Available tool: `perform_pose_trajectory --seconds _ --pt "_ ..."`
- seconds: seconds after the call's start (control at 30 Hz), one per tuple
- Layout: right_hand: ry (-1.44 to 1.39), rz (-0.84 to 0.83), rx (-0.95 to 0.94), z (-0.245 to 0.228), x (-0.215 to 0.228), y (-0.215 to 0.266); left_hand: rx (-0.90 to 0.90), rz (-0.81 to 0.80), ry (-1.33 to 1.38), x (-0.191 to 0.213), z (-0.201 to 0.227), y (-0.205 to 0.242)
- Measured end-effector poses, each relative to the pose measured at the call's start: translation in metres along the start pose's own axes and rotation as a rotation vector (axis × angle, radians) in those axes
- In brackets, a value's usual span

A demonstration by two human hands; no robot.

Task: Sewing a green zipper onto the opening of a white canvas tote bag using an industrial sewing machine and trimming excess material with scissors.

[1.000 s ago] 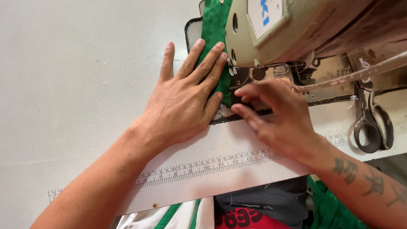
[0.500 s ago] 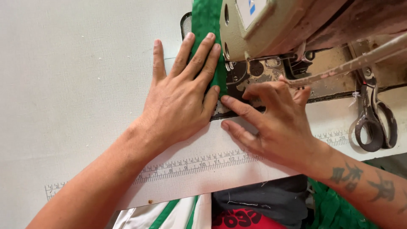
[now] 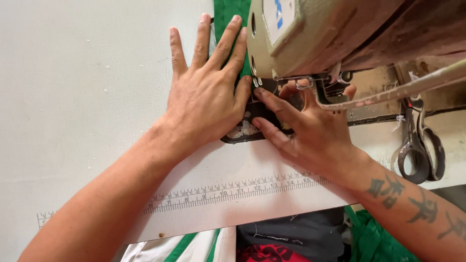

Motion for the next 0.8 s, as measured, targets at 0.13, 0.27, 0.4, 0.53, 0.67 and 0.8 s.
perform_pose_trajectory --seconds 0.13,0.27,0.4,0.53,0.67,0.8 --pt "-0.032 0.012 -0.001 -0.002 0.005 -0.003 0.019 -0.009 -0.002 -0.001 0.000 0.000" --pt "-0.035 0.009 0.000 0.000 0.007 -0.005 0.010 0.007 -0.011 0.000 -0.001 0.001" --pt "0.068 0.085 0.026 0.024 0.004 -0.012 0.011 -0.003 -0.005 0.000 0.000 -0.001" --pt "1.244 0.112 0.531 0.019 -0.033 -0.028 0.019 -0.001 0.000 0.001 0.000 0.002" --pt "1.335 0.336 0.680 -0.012 0.011 -0.039 0.035 -0.024 0.016 0.000 -0.001 0.001" --pt "1.707 -0.005 1.091 0.030 -0.132 -0.008 0.019 -0.009 0.016 0.002 -0.001 -0.002"
Point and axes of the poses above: each hand's wrist, its own y-axis away from the middle knuckle, its own x-axis out of the back of the hand, z = x × y, the point moved 9 cm from there along -y, towards the middle knuckle, and after that the axes turned 2 degrees about y, right-handed, at the moved point
